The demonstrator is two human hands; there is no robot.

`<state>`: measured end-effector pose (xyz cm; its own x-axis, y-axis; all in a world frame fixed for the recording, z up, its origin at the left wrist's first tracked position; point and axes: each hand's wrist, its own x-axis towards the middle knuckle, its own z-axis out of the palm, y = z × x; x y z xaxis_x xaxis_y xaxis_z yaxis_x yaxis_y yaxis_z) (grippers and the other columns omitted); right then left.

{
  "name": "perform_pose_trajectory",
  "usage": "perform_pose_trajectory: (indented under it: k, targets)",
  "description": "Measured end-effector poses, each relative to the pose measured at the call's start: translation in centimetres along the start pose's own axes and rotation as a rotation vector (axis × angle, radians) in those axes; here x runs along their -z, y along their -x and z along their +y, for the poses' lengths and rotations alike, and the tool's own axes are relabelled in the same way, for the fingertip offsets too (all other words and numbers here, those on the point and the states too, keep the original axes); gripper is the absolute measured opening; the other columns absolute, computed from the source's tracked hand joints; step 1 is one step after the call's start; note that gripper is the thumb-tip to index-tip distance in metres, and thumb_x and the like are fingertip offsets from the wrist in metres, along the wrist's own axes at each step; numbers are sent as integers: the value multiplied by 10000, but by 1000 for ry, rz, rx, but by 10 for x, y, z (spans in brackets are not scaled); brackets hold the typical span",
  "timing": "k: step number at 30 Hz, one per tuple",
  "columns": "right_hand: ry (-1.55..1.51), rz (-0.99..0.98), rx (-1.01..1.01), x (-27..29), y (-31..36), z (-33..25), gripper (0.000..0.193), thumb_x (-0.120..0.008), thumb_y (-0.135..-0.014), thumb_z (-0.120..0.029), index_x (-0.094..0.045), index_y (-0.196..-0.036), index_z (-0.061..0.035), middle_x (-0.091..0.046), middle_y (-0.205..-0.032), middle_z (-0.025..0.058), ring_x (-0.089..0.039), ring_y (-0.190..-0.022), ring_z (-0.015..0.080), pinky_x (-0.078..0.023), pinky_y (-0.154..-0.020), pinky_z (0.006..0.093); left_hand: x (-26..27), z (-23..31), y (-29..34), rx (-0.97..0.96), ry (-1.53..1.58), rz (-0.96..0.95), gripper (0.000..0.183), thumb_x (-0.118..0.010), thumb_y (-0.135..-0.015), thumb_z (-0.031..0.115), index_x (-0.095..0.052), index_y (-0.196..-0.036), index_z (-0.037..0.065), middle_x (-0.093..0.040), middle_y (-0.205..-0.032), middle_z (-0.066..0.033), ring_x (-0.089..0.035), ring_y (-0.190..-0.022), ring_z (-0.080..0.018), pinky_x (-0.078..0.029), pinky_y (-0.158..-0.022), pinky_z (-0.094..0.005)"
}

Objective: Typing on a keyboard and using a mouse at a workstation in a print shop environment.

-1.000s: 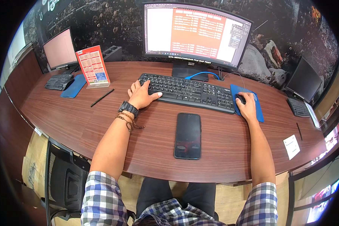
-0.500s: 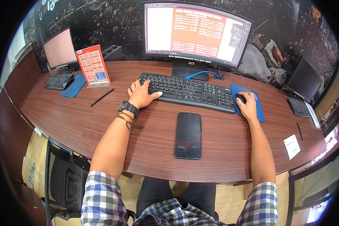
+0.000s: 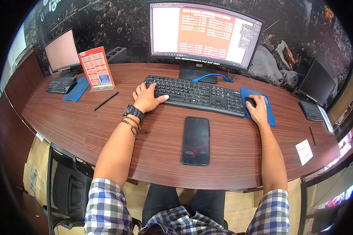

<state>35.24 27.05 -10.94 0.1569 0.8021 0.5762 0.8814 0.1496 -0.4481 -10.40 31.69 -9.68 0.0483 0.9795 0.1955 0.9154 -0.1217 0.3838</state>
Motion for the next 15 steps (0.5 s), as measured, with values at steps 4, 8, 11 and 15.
perform_pose_trajectory:
  k: [4, 8, 11, 15]
  targets:
    - [1, 4, -1, 0, 0, 0, 344, -696, -825, -229, -682, -1135, -82, -581, -1189, 165, -583, -1123, 360, -468, -967, 421, 2, 2, 1, 6, -1, -3, 952, -666, -808, 680, -404, -1496, 76, -281, -1513, -329, -188, -1448, -467, -154, -1156, -597]
    - [-2, -1, 6, 0, 0, 1, 343, -695, -825, -229, -682, -1134, -81, -581, -1188, 164, -586, -1120, 357, -469, -967, 421, 3, 4, 2, 8, 1, -10, 950, -669, -809, 675, -402, -1497, 77, -282, -1513, -327, -184, -1450, -465, -152, -1157, -598]
    - [2, -1, 5, 0, 0, 2, 343, -692, -825, -229, -681, -1133, -79, -581, -1184, 163, -587, -1119, 353, -469, -968, 421, 4, 4, 3, 9, 5, -12, 950, -671, -809, 673, -401, -1498, 77, -282, -1513, -326, -182, -1452, -462, -150, -1158, -599]
    - [-1, 0, 2, 0, -1, 1, 340, -688, -822, -226, -681, -1128, -79, -582, -1181, 160, -588, -1119, 348, -469, -967, 419, 3, 3, 1, 7, 4, -10, 953, -669, -809, 675, -399, -1499, 75, -278, -1516, -327, -182, -1453, -461, -149, -1160, -595]
